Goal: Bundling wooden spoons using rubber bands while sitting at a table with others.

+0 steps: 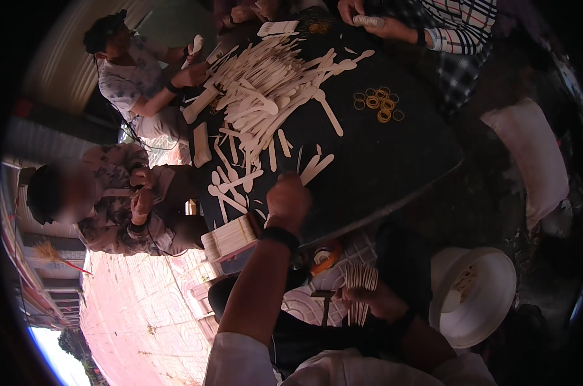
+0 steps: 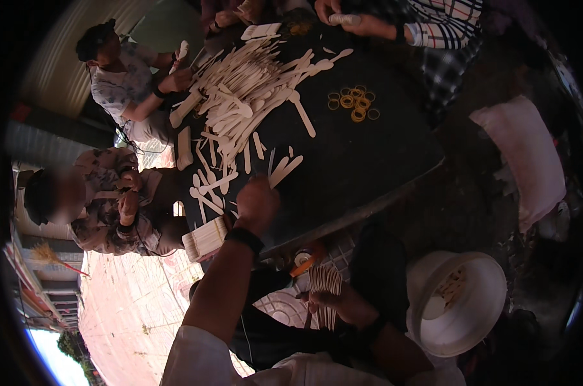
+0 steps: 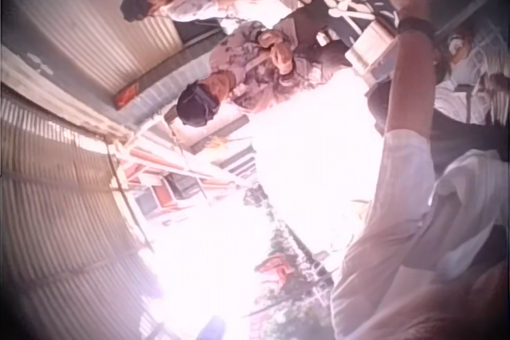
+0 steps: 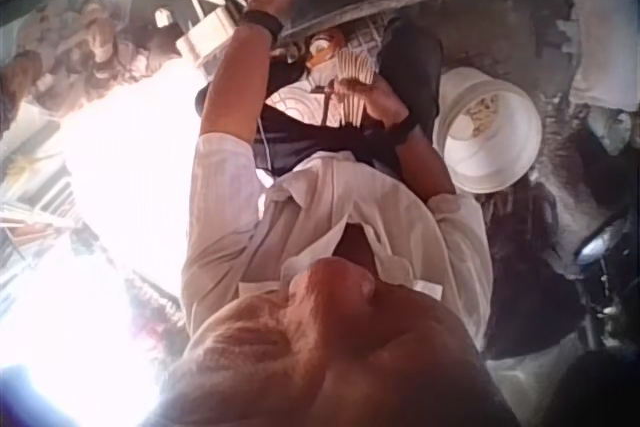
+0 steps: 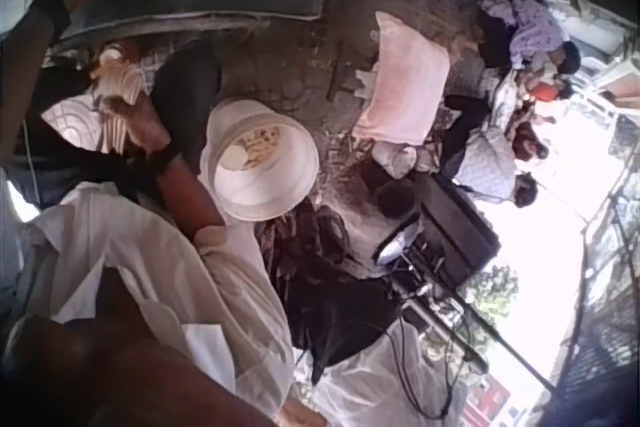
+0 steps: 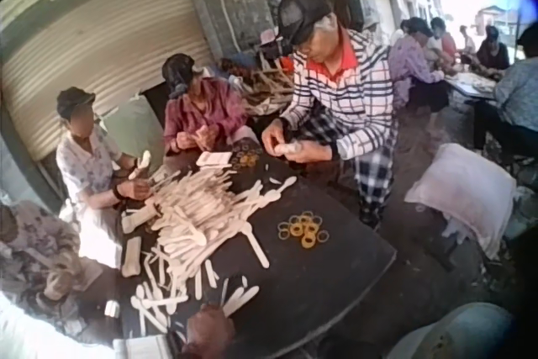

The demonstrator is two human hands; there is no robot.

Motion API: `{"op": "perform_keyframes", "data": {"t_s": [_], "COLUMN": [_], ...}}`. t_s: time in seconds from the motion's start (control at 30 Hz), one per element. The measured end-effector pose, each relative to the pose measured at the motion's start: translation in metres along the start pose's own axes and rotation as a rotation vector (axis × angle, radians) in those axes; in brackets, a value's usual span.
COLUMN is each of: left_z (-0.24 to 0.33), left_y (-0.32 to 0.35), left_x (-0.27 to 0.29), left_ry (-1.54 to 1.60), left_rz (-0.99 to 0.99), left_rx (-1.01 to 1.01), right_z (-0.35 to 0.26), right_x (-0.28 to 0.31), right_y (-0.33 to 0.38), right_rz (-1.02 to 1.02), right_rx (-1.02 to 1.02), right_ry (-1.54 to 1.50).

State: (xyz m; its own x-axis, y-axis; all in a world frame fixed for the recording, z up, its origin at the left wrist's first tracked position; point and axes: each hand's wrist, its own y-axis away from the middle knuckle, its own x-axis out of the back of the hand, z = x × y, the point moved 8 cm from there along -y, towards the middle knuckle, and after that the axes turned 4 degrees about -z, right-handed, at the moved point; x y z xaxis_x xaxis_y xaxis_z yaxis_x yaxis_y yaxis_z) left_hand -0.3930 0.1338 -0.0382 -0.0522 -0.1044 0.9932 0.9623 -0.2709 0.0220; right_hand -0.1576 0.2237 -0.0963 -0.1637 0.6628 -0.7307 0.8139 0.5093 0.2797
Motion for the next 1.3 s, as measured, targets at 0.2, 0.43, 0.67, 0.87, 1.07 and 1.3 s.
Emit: {"op": "perform_keyframes", "data": {"t_s": [0.2, 0.43, 0.67, 0.87, 1.07, 1.3], "left_z": [-0.002, 0.027, 0.019, 0.017, 0.008, 0.006], "left_y": [0.054, 0.165, 0.215, 0.242, 0.269, 0.278], "left_x": [-0.01, -0.002, 0.005, -0.003, -0.019, 0.015], "left_ry": [0.94, 1.218, 1.068, 1.103, 1.828, 1.924], "left_rz": [-0.342, -0.418, -0.254, -0.188, -0.499, -0.772], "left_rx": [0.186, 0.063, 0.124, 0.141, 0.454, 0.174], "right_z": [-0.015, -0.037, -0.008, 0.002, -0.014, -0.046], "right_x": [0.016, -0.007, -0.033, -0.046, -0.063, -0.144], "right_y": [0.0, -0.01, 0.002, 0.009, 0.028, 0.037], "right_rz": [0.284, 0.244, 0.263, 0.258, 0.334, -0.082], "right_rx": [0.104, 0.257, 0.195, 0.228, 0.145, 0.435], "right_ry": [-0.249, -0.187, -0.12, -0.12, 0.302, 1.62]}}
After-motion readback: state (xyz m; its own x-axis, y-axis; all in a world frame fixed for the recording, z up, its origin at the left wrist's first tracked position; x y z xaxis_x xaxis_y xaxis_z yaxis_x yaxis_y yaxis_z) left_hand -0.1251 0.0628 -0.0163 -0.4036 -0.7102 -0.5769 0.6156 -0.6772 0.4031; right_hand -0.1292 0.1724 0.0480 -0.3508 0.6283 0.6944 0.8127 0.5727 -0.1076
